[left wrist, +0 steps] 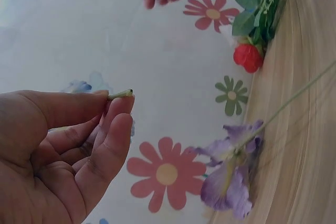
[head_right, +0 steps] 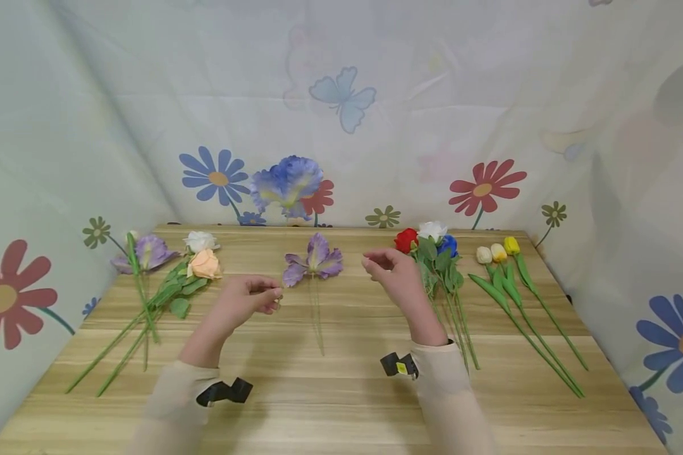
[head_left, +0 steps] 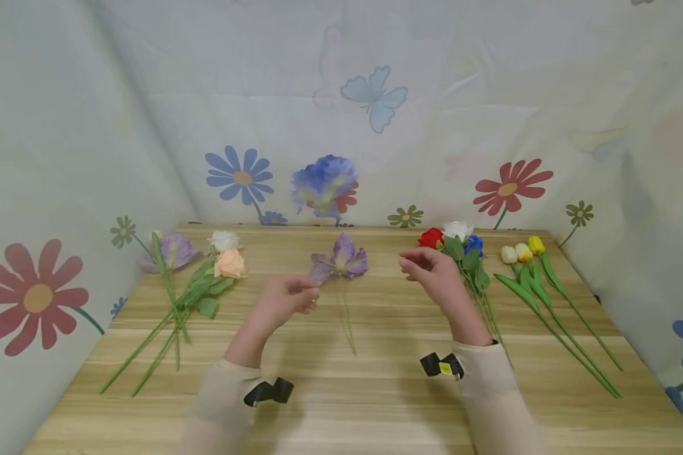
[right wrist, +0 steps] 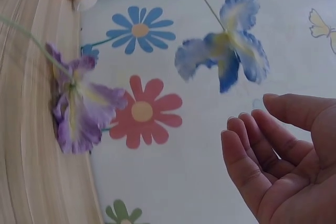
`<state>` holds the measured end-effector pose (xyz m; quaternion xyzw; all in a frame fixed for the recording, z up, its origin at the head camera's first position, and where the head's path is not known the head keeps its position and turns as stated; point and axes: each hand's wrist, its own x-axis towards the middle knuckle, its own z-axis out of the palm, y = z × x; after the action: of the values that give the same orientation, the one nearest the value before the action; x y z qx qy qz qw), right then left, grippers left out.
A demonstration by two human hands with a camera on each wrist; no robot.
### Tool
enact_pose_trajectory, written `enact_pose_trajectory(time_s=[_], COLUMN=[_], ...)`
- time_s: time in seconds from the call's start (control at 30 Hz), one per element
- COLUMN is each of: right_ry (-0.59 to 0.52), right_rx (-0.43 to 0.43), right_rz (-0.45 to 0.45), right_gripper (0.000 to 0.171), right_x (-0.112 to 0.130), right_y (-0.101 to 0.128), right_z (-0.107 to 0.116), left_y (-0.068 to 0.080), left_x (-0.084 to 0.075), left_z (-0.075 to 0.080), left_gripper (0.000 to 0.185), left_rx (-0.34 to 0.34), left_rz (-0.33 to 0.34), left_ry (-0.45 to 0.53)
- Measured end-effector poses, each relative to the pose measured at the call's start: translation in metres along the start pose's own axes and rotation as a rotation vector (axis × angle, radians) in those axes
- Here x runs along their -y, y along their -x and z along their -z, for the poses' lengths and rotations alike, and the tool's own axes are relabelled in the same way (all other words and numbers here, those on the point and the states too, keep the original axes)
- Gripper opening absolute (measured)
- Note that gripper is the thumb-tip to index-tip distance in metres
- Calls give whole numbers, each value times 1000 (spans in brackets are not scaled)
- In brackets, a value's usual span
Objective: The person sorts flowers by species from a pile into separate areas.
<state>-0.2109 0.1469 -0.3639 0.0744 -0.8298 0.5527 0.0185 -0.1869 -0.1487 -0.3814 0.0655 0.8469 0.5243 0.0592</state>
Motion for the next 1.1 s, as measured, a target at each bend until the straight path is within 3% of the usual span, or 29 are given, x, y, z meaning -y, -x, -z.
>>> enact_pose_trajectory(time_s=[0.3,0.5,0.77,1.1], right_ry=[-202,-280,-344,-345], right_rx=[46,90,100,104], right_rz=[-7,-36,-91,-88], right_gripper=[33,36,38,35], right_x=[10,17,22,21], right_y=[-8,-12,-16,-16], right_z=[-37,-54,-64,-64], left_y=[-5,-8,-9,-9], left_x=[-10,-13,-15,-12], left_z=[-31,-44,-50,-51], left_gripper=[25,24,23,25], left_rx=[50,81,109,134], left_rz=[-42,-51,-36,-54], left_ry=[30,40,52,50])
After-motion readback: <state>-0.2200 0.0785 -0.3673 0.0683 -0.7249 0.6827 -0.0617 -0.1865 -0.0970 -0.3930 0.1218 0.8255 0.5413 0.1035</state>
